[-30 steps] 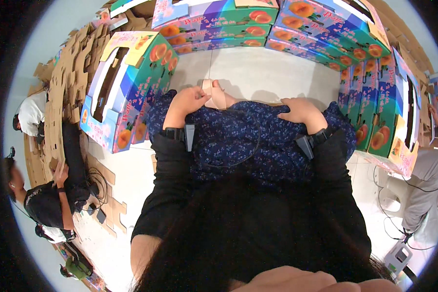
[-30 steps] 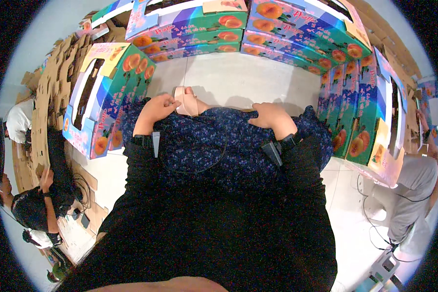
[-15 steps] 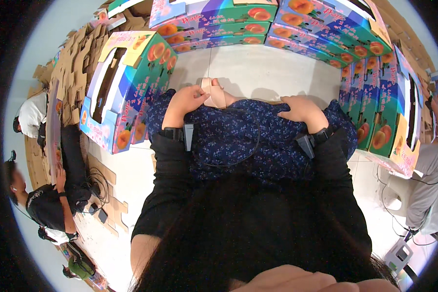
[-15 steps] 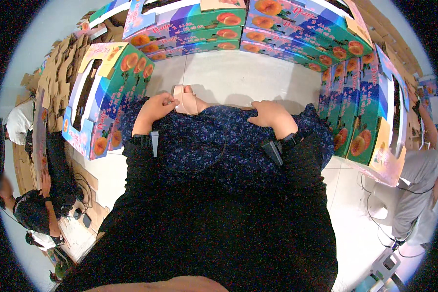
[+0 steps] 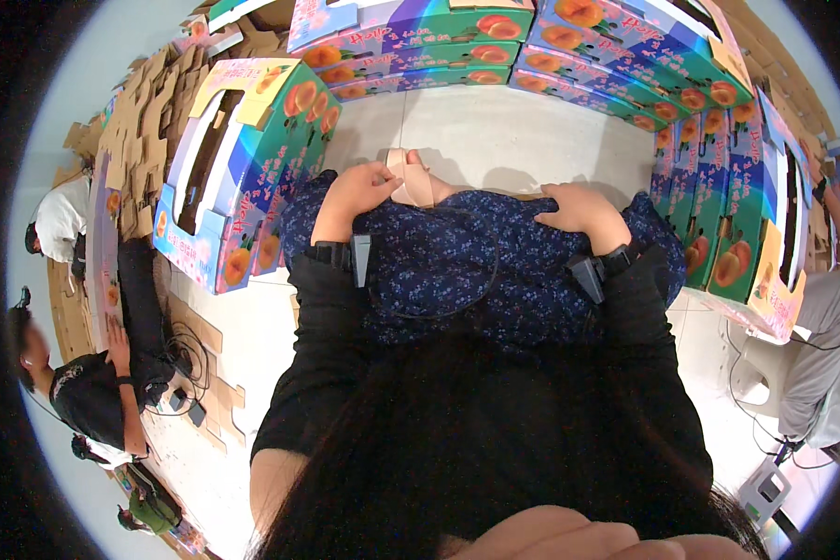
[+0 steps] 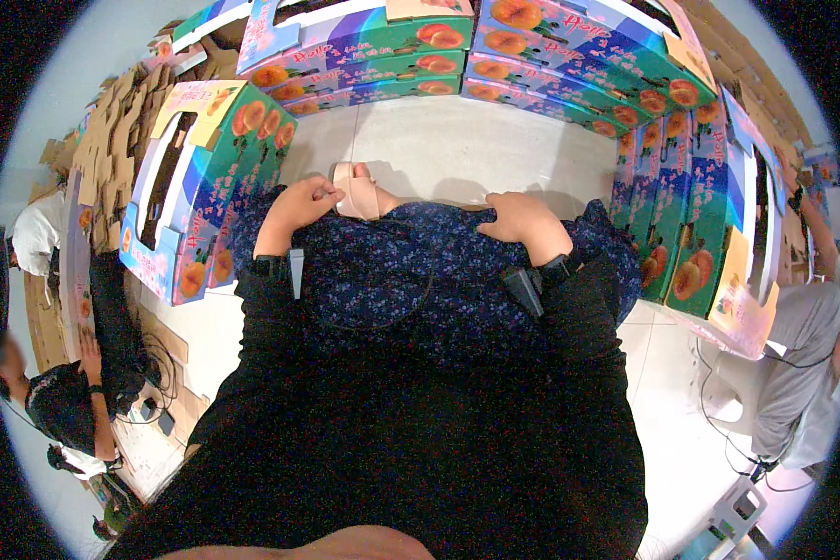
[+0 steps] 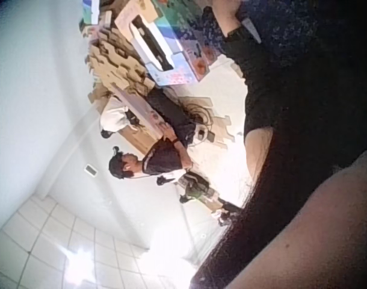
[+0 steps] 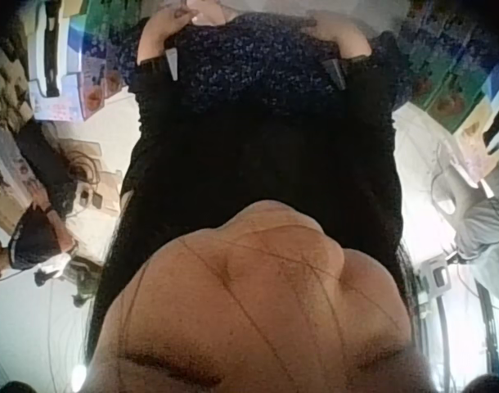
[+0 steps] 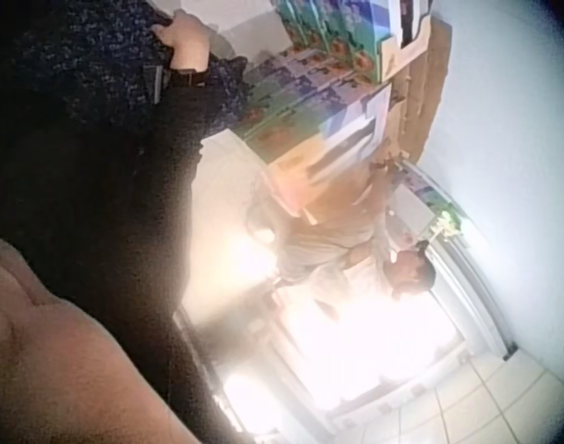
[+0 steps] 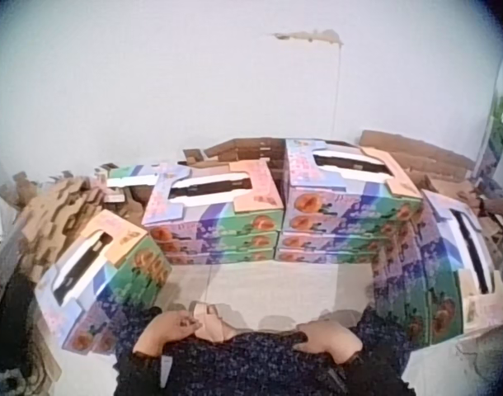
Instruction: Folding and stacking cardboard fruit boxes on the floor.
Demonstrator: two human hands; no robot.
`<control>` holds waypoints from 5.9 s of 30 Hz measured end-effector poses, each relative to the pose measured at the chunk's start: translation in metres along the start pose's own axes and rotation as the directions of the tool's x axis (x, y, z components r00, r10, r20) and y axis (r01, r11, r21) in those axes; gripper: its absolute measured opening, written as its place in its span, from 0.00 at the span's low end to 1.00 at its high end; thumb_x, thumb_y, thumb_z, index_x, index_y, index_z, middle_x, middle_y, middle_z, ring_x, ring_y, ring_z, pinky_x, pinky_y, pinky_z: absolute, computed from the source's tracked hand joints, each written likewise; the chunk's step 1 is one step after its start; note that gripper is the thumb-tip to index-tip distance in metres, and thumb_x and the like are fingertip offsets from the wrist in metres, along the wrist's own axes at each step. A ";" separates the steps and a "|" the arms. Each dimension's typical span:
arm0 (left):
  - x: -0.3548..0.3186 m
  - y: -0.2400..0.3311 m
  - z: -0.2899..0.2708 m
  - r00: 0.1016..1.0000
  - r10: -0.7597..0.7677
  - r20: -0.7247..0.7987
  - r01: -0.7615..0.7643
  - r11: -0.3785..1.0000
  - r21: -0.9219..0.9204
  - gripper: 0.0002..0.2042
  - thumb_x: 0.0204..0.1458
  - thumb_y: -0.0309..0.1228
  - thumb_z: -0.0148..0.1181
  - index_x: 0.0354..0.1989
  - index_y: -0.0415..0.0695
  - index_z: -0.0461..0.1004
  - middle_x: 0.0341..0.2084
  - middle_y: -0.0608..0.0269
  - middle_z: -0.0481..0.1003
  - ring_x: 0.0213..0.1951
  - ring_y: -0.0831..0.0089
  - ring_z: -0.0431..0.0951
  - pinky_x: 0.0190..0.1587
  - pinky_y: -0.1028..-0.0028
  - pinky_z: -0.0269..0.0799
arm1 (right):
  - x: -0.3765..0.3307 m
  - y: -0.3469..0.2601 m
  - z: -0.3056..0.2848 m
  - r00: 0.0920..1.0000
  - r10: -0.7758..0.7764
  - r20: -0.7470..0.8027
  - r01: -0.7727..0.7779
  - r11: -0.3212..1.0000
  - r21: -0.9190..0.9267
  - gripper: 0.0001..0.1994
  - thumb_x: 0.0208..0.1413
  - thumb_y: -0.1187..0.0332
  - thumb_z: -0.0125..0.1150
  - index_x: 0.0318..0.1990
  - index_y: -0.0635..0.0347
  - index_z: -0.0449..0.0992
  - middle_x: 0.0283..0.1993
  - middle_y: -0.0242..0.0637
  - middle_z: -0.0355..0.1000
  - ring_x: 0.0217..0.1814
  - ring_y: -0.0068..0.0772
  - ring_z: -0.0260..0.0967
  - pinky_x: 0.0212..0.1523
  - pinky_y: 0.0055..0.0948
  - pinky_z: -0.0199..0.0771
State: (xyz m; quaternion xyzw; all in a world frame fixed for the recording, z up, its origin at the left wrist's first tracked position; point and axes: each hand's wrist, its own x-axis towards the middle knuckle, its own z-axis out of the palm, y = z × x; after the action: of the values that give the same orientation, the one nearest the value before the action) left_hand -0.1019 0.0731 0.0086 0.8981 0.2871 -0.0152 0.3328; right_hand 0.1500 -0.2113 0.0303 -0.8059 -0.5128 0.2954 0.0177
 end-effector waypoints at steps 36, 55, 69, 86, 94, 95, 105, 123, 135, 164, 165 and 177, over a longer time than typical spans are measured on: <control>0.012 -0.004 0.003 0.991 -0.129 0.036 0.123 0.984 0.129 0.16 0.48 0.42 0.63 0.34 0.39 0.76 0.20 0.58 0.74 0.24 0.71 0.73 0.30 0.72 0.69 | 0.055 0.121 -0.092 0.314 0.196 -0.929 -0.084 0.980 0.178 0.42 0.43 0.54 0.67 0.67 0.43 0.55 0.68 0.70 0.43 0.71 0.68 0.42 0.66 0.52 0.50; 0.008 0.006 -0.001 0.986 -0.152 0.066 0.143 0.981 0.128 0.16 0.48 0.43 0.63 0.35 0.41 0.77 0.19 0.56 0.74 0.23 0.64 0.75 0.28 0.68 0.68 | 0.052 0.125 -0.098 0.347 0.181 -0.920 0.003 0.981 0.194 0.41 0.42 0.57 0.68 0.67 0.44 0.56 0.68 0.70 0.43 0.70 0.69 0.42 0.66 0.51 0.51; 0.012 0.008 -0.002 0.981 -0.178 0.079 0.166 0.977 0.136 0.16 0.46 0.44 0.63 0.36 0.43 0.78 0.20 0.55 0.75 0.24 0.62 0.76 0.29 0.68 0.69 | 0.076 0.141 -0.090 0.391 0.092 -0.916 0.035 0.993 0.114 0.40 0.48 0.60 0.64 0.69 0.51 0.51 0.63 0.58 0.59 0.67 0.59 0.53 0.65 0.45 0.54; 0.014 -0.003 0.001 0.980 -0.174 0.094 0.158 0.975 0.159 0.20 0.49 0.46 0.61 0.37 0.39 0.77 0.26 0.54 0.77 0.29 0.63 0.78 0.34 0.69 0.71 | 0.050 0.100 -0.098 0.590 0.213 -0.779 0.079 0.945 0.318 0.36 0.49 0.62 0.63 0.67 0.49 0.57 0.39 0.41 0.76 0.38 0.38 0.75 0.42 0.33 0.73; 0.009 -0.008 0.006 0.989 -0.148 -0.006 0.147 0.973 0.178 0.19 0.45 0.48 0.60 0.34 0.44 0.79 0.24 0.57 0.77 0.30 0.59 0.79 0.35 0.66 0.71 | 0.004 0.055 -0.085 0.691 0.033 -0.722 0.157 0.968 0.194 0.25 0.50 0.63 0.62 0.57 0.57 0.69 0.38 0.45 0.76 0.36 0.38 0.74 0.40 0.33 0.73; 0.008 -0.008 0.005 0.988 -0.151 0.007 0.148 0.972 0.182 0.19 0.45 0.49 0.60 0.34 0.45 0.79 0.24 0.57 0.77 0.30 0.59 0.78 0.34 0.65 0.71 | -0.002 0.051 -0.083 0.690 0.026 -0.723 0.157 0.970 0.185 0.25 0.50 0.63 0.62 0.57 0.57 0.69 0.38 0.45 0.76 0.36 0.38 0.74 0.40 0.33 0.73; -0.003 0.005 0.005 0.998 -0.060 -0.035 0.065 0.981 0.180 0.20 0.47 0.50 0.61 0.34 0.43 0.77 0.24 0.55 0.76 0.28 0.58 0.77 0.33 0.65 0.70 | -0.024 0.050 -0.059 0.791 0.066 -0.608 0.143 0.946 0.290 0.18 0.48 0.60 0.64 0.45 0.61 0.77 0.33 0.43 0.77 0.32 0.42 0.74 0.36 0.36 0.74; -0.007 -0.010 0.012 0.983 0.106 -0.150 -0.079 0.981 0.176 0.18 0.46 0.49 0.62 0.32 0.45 0.77 0.24 0.53 0.77 0.30 0.56 0.78 0.34 0.62 0.72 | 0.017 0.091 -0.030 0.965 0.261 0.024 -0.262 0.954 0.144 0.31 0.48 0.49 0.62 0.53 0.66 0.72 0.49 0.49 0.74 0.49 0.44 0.72 0.50 0.36 0.70; -0.003 -0.008 0.011 0.990 0.092 -0.111 -0.068 0.977 0.202 0.18 0.47 0.48 0.62 0.31 0.43 0.77 0.22 0.54 0.77 0.29 0.58 0.78 0.33 0.63 0.71 | 0.012 0.079 -0.032 0.969 0.244 -0.039 -0.239 0.965 0.112 0.31 0.49 0.48 0.61 0.54 0.63 0.71 0.56 0.51 0.69 0.57 0.50 0.66 0.56 0.38 0.66; 0.000 0.001 0.001 0.996 -0.089 0.032 0.086 0.994 0.070 0.18 0.48 0.47 0.62 0.32 0.42 0.77 0.19 0.57 0.73 0.24 0.64 0.74 0.28 0.68 0.67 | 0.001 0.047 -0.048 0.973 0.225 -0.056 -0.213 0.962 0.171 0.32 0.48 0.50 0.61 0.57 0.62 0.68 0.47 0.52 0.74 0.50 0.51 0.72 0.50 0.39 0.71; 0.000 0.003 0.001 0.995 -0.088 0.035 0.085 0.994 0.070 0.18 0.48 0.47 0.62 0.32 0.42 0.77 0.19 0.57 0.73 0.24 0.64 0.74 0.28 0.68 0.67 | 0.000 0.046 -0.048 0.973 0.223 -0.056 -0.210 0.961 0.179 0.32 0.48 0.50 0.61 0.57 0.62 0.68 0.46 0.52 0.74 0.49 0.50 0.72 0.49 0.39 0.71; -0.003 0.007 -0.001 0.999 -0.052 -0.011 0.053 0.992 0.114 0.18 0.49 0.48 0.61 0.32 0.43 0.77 0.19 0.57 0.73 0.24 0.62 0.74 0.28 0.67 0.67 | -0.007 0.038 -0.048 0.974 0.208 -0.090 -0.188 0.964 0.189 0.30 0.48 0.52 0.61 0.57 0.59 0.69 0.45 0.52 0.74 0.47 0.52 0.73 0.48 0.40 0.72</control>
State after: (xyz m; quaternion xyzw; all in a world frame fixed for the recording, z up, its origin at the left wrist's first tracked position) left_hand -0.1010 0.0674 0.0145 0.9078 0.3109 -0.0366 0.2792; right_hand 0.2032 -0.2219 0.0607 -0.8632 -0.3991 0.2961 0.0885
